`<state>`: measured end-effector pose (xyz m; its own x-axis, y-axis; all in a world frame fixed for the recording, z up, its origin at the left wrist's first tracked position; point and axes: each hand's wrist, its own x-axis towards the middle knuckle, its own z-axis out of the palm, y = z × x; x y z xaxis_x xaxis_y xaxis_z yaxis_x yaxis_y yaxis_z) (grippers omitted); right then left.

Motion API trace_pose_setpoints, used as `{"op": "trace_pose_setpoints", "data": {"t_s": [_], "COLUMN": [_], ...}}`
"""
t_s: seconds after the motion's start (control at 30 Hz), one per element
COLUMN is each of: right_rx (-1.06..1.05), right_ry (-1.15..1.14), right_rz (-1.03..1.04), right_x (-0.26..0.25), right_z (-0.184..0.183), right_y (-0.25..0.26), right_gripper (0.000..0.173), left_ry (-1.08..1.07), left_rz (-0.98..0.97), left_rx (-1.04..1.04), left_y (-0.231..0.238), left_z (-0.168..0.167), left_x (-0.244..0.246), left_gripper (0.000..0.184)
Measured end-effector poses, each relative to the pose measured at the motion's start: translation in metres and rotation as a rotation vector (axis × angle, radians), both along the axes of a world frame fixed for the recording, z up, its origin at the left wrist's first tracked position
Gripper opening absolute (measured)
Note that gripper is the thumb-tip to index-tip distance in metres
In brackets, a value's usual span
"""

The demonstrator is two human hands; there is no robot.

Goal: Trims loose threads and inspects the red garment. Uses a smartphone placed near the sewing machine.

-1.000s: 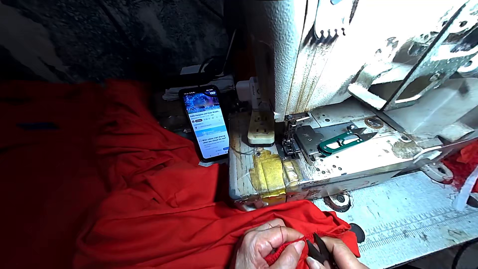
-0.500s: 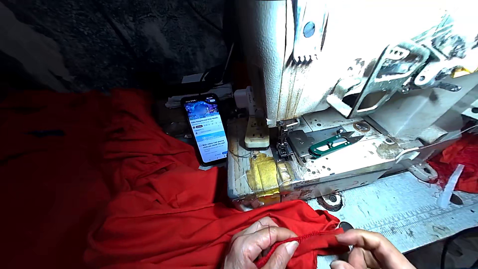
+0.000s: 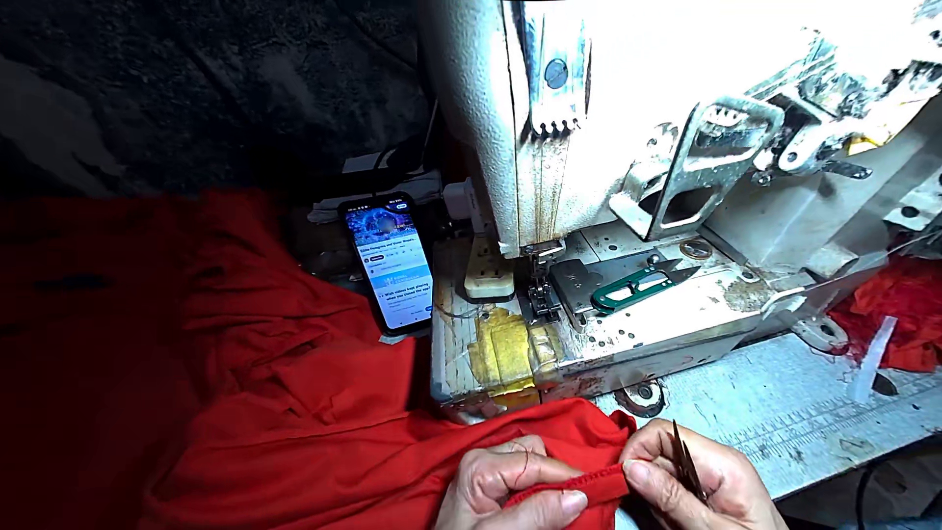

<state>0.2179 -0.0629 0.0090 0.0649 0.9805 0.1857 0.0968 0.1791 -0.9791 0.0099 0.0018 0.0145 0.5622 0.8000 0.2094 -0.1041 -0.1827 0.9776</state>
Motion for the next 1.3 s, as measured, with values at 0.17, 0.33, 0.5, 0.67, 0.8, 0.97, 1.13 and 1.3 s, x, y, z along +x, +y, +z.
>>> {"op": "trace_pose_setpoints", "data": {"t_s": [0.17, 0.33, 0.5, 0.67, 0.8, 0.97, 1.13, 1.3], "right_rx": [-0.114, 0.037, 0.109, 0.055, 0.038, 0.008, 0.002, 0.004], "right_ry": [-0.054, -0.19, -0.111, -0.106, -0.175, -0.193, -0.212, -0.196], "right_rz": [-0.004, -0.057, -0.025, 0.111, 0.103, 0.092, 0.088, 0.083], "right_x": [-0.002, -0.001, -0.002, -0.009, -0.011, -0.012, -0.013, -0.012], "right_z": [-0.004, 0.0, 0.002, 0.004, 0.004, 0.005, 0.006, 0.005], "right_y": [0.01, 0.001, -0.018, -0.017, -0.013, -0.011, -0.011, -0.012], "right_gripper": [0.006, 0.033, 0.023, 0.019, 0.018, 0.017, 0.016, 0.017], "left_ry": [-0.022, 0.054, 0.059, 0.057, 0.07, 0.065, 0.063, 0.064], "left_rz": [-0.049, -0.019, -0.017, 0.002, 0.028, 0.03, 0.037, 0.031], "left_rx": [-0.128, -0.159, -0.177, -0.222, -0.223, -0.243, -0.228, -0.205], "left_y": [0.005, 0.002, 0.002, 0.001, 0.0, 0.0, -0.001, -0.001], "left_z": [-0.001, 0.006, 0.007, 0.008, 0.008, 0.01, 0.009, 0.009], "left_x": [-0.004, -0.002, -0.002, -0.001, 0.001, 0.001, 0.001, 0.002], "left_gripper": [0.015, 0.019, 0.017, 0.015, 0.015, 0.016, 0.016, 0.016]}}
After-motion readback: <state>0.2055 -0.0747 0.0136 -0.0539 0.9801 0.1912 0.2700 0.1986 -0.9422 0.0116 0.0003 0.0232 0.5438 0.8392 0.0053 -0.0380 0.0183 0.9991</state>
